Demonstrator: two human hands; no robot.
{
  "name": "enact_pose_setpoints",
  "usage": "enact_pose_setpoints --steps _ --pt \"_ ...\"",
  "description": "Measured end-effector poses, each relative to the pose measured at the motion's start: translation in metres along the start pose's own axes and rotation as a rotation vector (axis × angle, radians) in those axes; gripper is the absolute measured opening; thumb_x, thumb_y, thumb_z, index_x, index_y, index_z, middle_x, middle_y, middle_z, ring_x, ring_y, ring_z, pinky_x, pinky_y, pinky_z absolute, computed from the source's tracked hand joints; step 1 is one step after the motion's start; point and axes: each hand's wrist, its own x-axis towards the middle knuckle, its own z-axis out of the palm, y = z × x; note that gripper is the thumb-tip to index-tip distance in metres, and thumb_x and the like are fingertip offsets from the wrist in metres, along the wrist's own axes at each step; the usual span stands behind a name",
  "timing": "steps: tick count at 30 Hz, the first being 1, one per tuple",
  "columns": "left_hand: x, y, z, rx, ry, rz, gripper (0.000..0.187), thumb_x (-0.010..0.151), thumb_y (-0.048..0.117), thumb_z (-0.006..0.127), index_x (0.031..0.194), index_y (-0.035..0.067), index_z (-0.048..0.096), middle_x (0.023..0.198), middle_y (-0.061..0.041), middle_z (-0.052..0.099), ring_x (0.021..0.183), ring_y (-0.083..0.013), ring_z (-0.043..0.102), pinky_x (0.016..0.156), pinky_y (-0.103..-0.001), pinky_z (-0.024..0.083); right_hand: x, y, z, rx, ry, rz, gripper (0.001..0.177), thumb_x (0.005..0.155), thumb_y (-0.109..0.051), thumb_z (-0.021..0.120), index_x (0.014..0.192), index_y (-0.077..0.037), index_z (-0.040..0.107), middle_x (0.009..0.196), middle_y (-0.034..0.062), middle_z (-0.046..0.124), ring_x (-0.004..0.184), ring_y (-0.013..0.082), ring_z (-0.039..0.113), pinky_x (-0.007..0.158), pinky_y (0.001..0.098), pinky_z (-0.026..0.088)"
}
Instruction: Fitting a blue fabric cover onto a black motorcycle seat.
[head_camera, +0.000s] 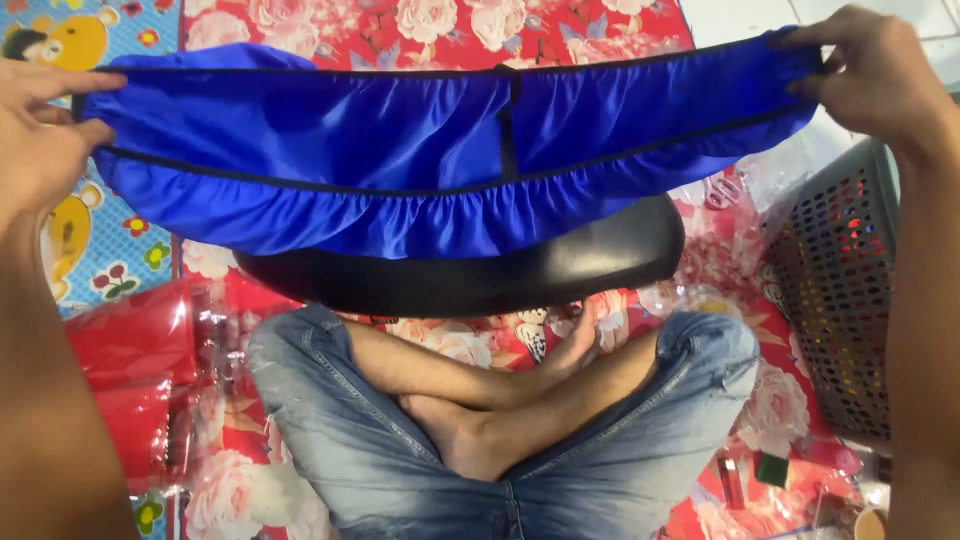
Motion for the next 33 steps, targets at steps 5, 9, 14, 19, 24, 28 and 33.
enact_pose_setpoints --steps 5,9,14,19,24,28,33 --pt "-0.016 0.017 -0.016 0.097 0.003 0.143 0.061 0.098 -0.023 0.069 0.157 -0.008 0.063 0.149 -0.032 0.049 0.106 -0.0461 0.053 0.08 -0.051 0.054 -0.006 0.001 -0.004 -0.019 0.065 0.046 0.061 0.084 0.005 0.08 0.143 -0.013 0.078 0.117 0.0115 0.071 0.077 0.0253 0.052 0.079 0.0387 0.044" --pt "-0.055 -0.012 0.01 0.119 -0.044 0.063 0.075 0.081 -0.012 0.072 0.153 0.008 0.074 0.118 -0.018 0.057 0.104 -0.0243 0.054 0.097 -0.034 0.049 -0.03 -0.037 0.026 0.132 -0.22 0.321 0.06 0.076 0.01 0.077 0.131 -0.015 0.077 0.11 0.0139 0.075 0.078 0.0273 0.064 0.082 0.0372 0.05" --pt "-0.092 -0.015 0.07 0.112 -0.08 -0.053 0.049 0.091 -0.005 0.084 0.137 0.01 0.076 0.126 -0.018 0.053 0.076 -0.0176 0.056 0.093 -0.032 0.05 -0.059 -0.013 0.138 0.022 -0.358 0.184 0.04 0.09 -0.016 0.072 0.129 -0.019 0.076 0.119 0.025 0.069 0.11 0.0402 0.064 0.101 0.047 0.045" --pt "-0.119 0.046 0.102 0.278 -0.19 -0.324 0.038 0.097 0.03 0.085 0.128 0.011 0.075 0.131 -0.022 0.04 0.125 -0.042 0.048 0.106 -0.059 0.037 -0.071 -0.123 0.154 -0.366 -0.361 0.412 0.035 0.099 -0.05 0.066 0.117 -0.023 0.08 0.151 0.0311 0.041 0.132 0.0527 0.034 0.095 0.0665 0.048" --pt "-0.129 0.154 0.178 -0.038 -0.271 -0.368 0.015 0.093 0.03 0.08 0.094 0.015 0.082 0.092 0.0 0.079 0.085 -0.0139 0.072 0.08 -0.031 0.05 -0.069 -0.201 0.205 -0.184 0.233 0.016 0.031 0.081 -0.022 0.084 0.096 -0.008 0.06 0.114 0.0215 0.05 0.099 0.0427 0.048 0.079 0.0555 0.044" --pt "-0.112 0.193 0.276 -0.19 -0.033 -0.032 0.018 0.087 0.021 0.087 0.098 0.01 0.079 0.085 -0.006 0.075 0.079 -0.0182 0.069 0.076 -0.032 0.055 -0.03 -0.238 0.236 0.05 0.262 -0.159 0.034 0.087 -0.006 0.067 0.12 -0.012 0.07 0.121 0.0115 0.058 0.1 0.0353 0.051 0.076 0.0493 0.041" --pt "-0.09 0.203 0.362 -0.068 -0.007 -0.329 0.043 0.07 0.047 0.091 0.087 0.01 0.076 0.08 -0.006 0.07 0.083 -0.0318 0.071 0.078 -0.044 0.058 -0.011 -0.219 0.3 0.012 0.281 -0.155 0.037 0.081 -0.014 0.077 0.118 -0.018 0.073 0.108 -0.0008 0.065 0.107 0.0208 0.055 0.093 0.0506 0.026"
